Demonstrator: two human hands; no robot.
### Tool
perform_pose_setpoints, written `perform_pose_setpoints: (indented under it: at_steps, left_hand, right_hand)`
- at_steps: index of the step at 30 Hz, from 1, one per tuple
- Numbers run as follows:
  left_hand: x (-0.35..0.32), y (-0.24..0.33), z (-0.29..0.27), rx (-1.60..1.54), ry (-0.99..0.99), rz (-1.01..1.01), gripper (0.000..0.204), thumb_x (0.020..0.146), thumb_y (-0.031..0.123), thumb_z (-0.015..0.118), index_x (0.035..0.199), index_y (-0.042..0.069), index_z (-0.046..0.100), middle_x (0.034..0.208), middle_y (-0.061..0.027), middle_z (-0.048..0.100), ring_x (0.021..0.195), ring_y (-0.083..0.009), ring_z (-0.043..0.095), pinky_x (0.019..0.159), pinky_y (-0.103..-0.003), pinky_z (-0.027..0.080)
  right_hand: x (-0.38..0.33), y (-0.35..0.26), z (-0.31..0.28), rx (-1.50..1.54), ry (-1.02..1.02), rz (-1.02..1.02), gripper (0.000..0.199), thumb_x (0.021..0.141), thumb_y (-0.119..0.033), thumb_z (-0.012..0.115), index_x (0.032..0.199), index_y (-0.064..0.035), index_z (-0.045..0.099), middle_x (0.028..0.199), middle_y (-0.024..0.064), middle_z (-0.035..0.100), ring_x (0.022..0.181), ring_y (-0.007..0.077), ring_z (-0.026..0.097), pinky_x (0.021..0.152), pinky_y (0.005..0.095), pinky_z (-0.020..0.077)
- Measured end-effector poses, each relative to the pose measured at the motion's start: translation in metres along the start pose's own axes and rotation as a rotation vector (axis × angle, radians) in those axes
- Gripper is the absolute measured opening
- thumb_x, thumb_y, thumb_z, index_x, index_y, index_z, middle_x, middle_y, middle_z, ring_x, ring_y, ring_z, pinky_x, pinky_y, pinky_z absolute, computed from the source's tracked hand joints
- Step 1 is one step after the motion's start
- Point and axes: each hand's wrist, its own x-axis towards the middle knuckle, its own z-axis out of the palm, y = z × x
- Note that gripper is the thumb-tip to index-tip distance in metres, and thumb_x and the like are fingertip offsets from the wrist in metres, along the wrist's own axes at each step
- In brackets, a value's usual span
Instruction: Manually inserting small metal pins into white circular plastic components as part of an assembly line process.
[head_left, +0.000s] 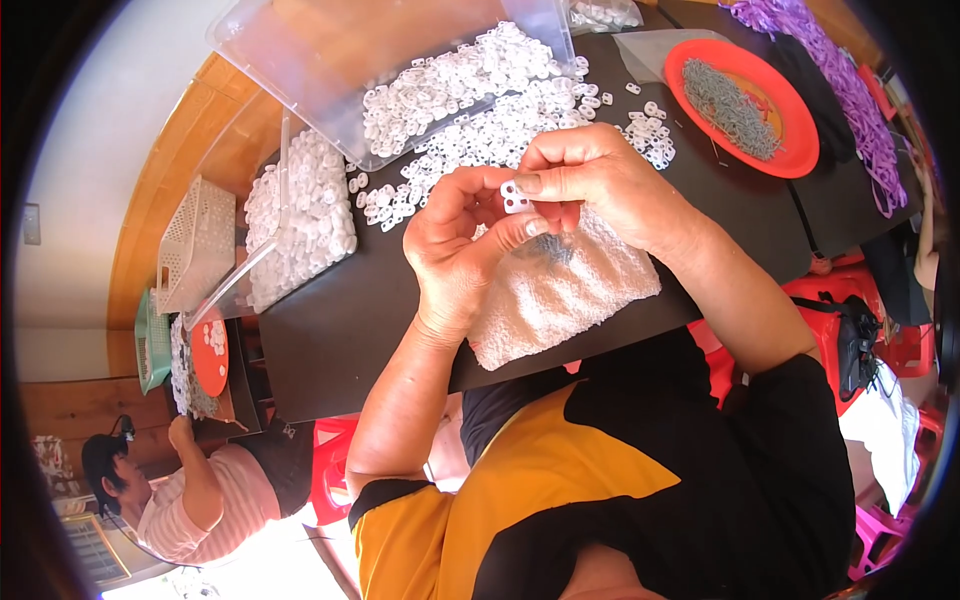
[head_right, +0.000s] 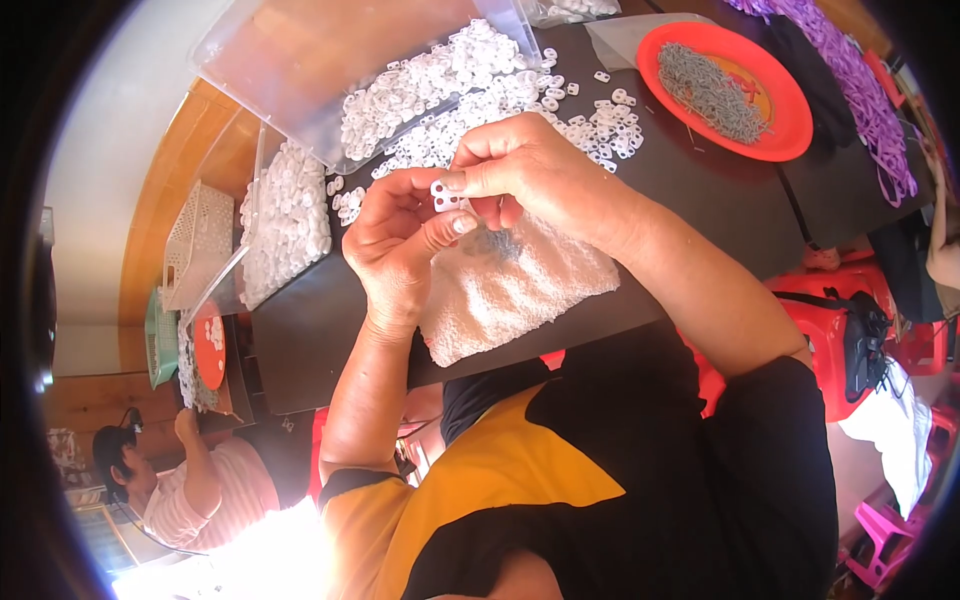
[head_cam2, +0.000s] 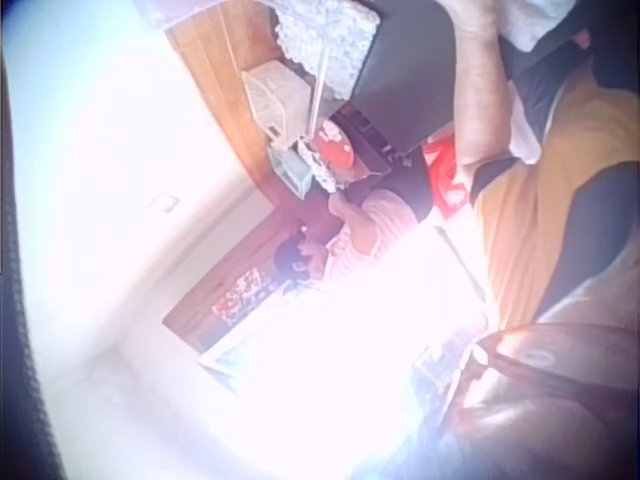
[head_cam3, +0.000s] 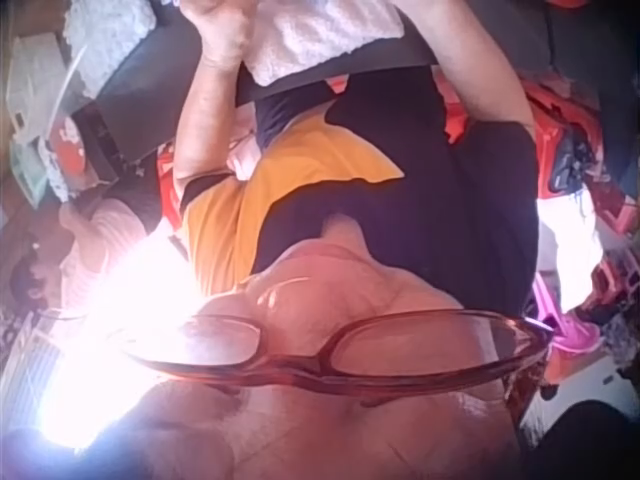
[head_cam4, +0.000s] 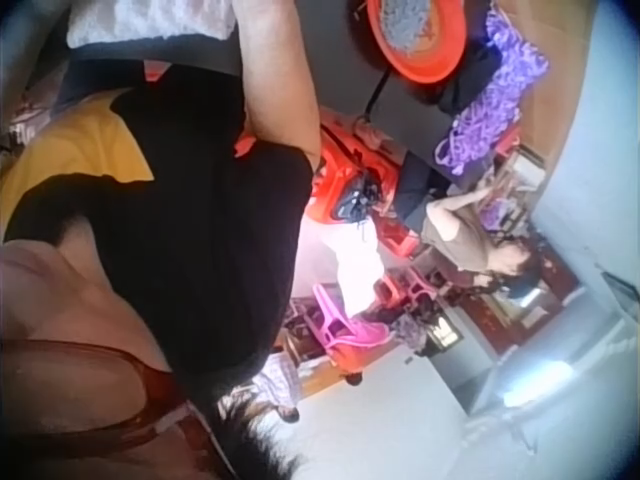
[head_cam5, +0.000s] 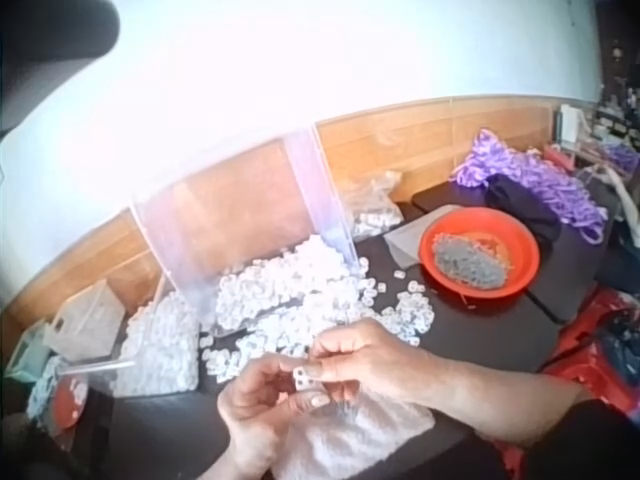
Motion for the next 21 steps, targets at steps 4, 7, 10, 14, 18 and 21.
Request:
perform_pose_setpoints:
  at_steps: [4,7,10,14,18,21]
  left_hand:
    - [-0.003,0.004,-0.003,0.065,-0.012,0.042,0.025,0.079,-0.004,0.076,0.100,0.000,0.063,0.085,-0.0011,0.064,0.073,-0.0059,0.057,0.067,-0.020,0.048]
    - [-0.005,-0.002,-0.006,0.074,-0.038,0.114,0.029,0.077,-0.001,0.078,0.101,-0.005,0.062,0.091,-0.0074,0.067,0.072,-0.0095,0.061,0.062,-0.021,0.049]
    - [-0.006,-0.003,-0.009,0.075,-0.065,0.135,0.029,0.076,-0.002,0.078,0.099,-0.004,0.061,0.089,-0.0062,0.065,0.073,-0.0082,0.058,0.067,-0.021,0.048]
    - [-0.002,-0.002,-0.005,-0.041,-0.108,0.205,0.021,0.079,-0.004,0.075,0.093,-0.003,0.060,0.081,-0.0070,0.066,0.074,-0.0159,0.069,0.062,-0.025,0.054]
    - [0.000,-0.002,-0.002,-0.140,-0.125,0.192,0.019,0.081,-0.006,0.072,0.093,-0.005,0.058,0.081,-0.0093,0.064,0.075,-0.0220,0.071,0.063,-0.029,0.057]
    - [0.002,-0.006,-0.006,-0.047,-0.158,0.231,0.019,0.082,-0.008,0.070,0.095,-0.005,0.057,0.082,-0.0103,0.063,0.074,-0.0238,0.070,0.065,-0.032,0.059]
  right_hand:
    - [-0.002,0.000,0.004,0.063,-0.032,0.026,0.020,0.094,-0.016,0.059,0.081,-0.0007,0.063,0.066,0.0006,0.059,0.058,0.0075,0.058,0.052,0.0203,0.0431]
    - [-0.003,0.004,0.005,0.141,-0.072,0.060,0.021,0.094,-0.015,0.060,0.079,0.0001,0.063,0.066,0.0014,0.059,0.055,0.0081,0.058,0.049,0.0195,0.0417]
    - [-0.003,0.005,0.005,0.200,-0.083,0.092,0.020,0.093,-0.013,0.062,0.078,0.0009,0.061,0.065,0.0022,0.058,0.053,0.0088,0.057,0.047,0.0191,0.0403]
    - [0.000,0.010,0.005,0.299,-0.112,0.114,0.019,0.090,-0.013,0.063,0.076,-0.0001,0.062,0.061,0.0029,0.058,0.051,0.0094,0.056,0.046,0.0201,0.0376]
    - [0.001,0.012,0.007,0.333,-0.085,0.149,0.020,0.089,-0.013,0.063,0.073,-0.0008,0.063,0.058,0.0040,0.058,0.050,0.0094,0.055,0.045,0.0211,0.0340]
    - [0.003,0.018,0.002,0.325,-0.150,0.130,0.018,0.092,-0.012,0.063,0.081,0.0014,0.063,0.067,0.0034,0.060,0.051,0.0095,0.057,0.045,0.0188,0.0395]
